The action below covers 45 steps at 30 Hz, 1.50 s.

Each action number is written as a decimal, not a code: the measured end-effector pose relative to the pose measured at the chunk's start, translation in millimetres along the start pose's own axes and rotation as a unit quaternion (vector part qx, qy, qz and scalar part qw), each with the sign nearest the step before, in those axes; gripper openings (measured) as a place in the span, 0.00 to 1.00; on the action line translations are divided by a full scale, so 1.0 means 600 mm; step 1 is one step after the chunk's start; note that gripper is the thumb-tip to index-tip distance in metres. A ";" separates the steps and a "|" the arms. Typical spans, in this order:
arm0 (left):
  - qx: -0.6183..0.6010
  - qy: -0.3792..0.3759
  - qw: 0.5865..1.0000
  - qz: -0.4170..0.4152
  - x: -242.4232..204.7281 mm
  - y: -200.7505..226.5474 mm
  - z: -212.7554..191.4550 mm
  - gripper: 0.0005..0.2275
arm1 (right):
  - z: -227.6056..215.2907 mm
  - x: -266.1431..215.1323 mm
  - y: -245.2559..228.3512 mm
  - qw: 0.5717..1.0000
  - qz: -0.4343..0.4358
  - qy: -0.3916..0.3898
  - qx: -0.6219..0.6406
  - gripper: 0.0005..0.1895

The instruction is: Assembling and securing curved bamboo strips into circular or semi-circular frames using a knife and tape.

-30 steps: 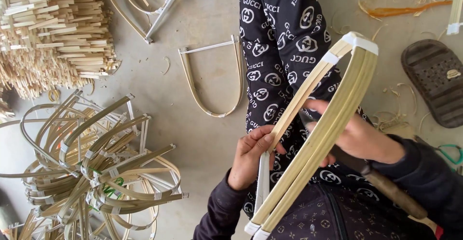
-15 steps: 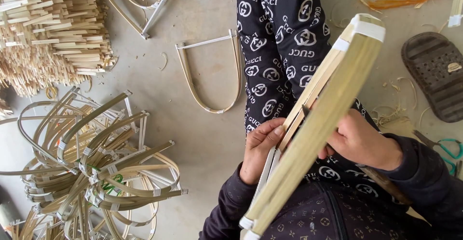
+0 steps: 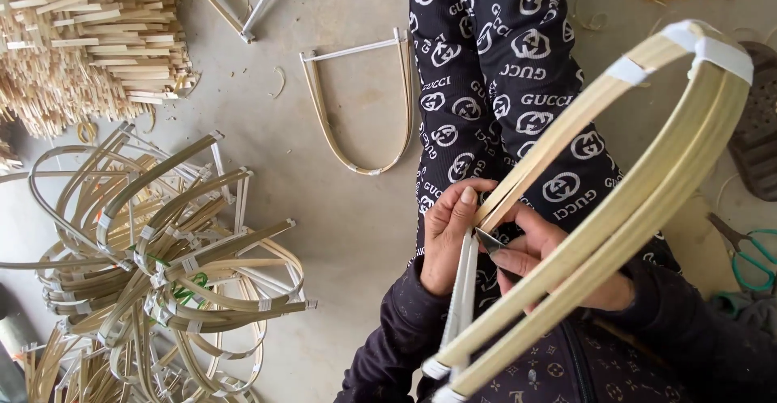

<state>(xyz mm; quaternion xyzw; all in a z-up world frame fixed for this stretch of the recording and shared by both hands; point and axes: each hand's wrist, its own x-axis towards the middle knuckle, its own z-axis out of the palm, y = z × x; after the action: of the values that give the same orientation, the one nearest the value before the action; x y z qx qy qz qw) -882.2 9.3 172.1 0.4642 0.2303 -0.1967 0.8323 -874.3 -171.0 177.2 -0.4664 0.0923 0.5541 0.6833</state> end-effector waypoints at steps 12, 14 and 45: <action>-0.098 -0.032 0.994 -0.049 -0.009 -0.019 -0.022 0.11 | 0.025 -0.003 0.021 0.997 -0.018 -0.040 0.069 0.38; -0.121 -0.071 0.990 -0.034 -0.014 -0.022 -0.031 0.11 | 0.032 -0.003 0.025 0.996 -0.025 -0.036 0.073 0.37; 0.110 -0.046 0.993 0.013 -0.072 0.008 -0.033 0.11 | 0.049 -0.029 0.038 0.998 -0.050 -0.012 0.020 0.33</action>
<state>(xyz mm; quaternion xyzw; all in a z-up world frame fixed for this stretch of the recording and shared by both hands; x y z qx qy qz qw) -918.9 33.6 190.7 0.5465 0.1627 -0.2315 0.7882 -911.6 -162.2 192.2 -0.4501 0.0719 0.5226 0.7205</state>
